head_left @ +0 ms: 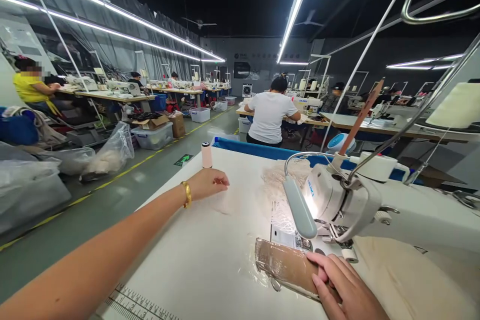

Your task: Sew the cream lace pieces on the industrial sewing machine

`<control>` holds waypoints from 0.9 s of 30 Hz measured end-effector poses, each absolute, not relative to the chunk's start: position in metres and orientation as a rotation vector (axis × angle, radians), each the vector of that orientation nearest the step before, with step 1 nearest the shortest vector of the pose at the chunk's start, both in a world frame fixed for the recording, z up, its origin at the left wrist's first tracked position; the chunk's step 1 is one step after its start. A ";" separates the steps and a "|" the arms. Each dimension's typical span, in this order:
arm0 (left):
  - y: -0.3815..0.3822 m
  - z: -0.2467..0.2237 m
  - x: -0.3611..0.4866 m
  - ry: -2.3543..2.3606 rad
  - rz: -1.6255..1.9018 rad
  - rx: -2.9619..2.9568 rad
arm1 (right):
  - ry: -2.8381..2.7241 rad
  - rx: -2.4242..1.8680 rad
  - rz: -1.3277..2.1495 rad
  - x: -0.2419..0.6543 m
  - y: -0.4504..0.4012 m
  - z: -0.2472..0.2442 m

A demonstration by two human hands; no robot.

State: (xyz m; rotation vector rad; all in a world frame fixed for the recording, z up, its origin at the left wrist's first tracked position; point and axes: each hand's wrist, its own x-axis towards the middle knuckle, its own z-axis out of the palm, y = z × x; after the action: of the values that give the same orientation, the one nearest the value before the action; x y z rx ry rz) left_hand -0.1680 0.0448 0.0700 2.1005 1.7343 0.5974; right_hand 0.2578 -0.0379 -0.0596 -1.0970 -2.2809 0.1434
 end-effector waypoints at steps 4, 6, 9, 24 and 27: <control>0.018 0.047 -0.171 1.803 0.494 2.077 | -2.301 -1.064 0.106 0.256 -0.039 -0.056; 0.014 0.040 -0.170 1.853 0.502 2.062 | -2.293 -1.043 0.080 0.254 -0.040 -0.051; 0.018 0.033 -0.172 1.972 0.523 1.981 | -2.254 -0.986 0.040 0.247 -0.043 -0.043; -0.045 0.061 -0.071 0.902 0.519 2.460 | -2.187 -1.096 0.253 0.239 -0.054 -0.024; -0.061 0.047 -0.068 0.568 0.530 2.454 | -2.171 -1.101 0.307 0.238 -0.058 -0.017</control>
State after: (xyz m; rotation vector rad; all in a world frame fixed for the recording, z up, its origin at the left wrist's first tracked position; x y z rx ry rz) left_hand -0.0677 -0.0606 0.0468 2.4541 0.5680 0.5301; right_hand 0.2383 -0.0578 -0.0170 -1.1014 -2.1714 0.3070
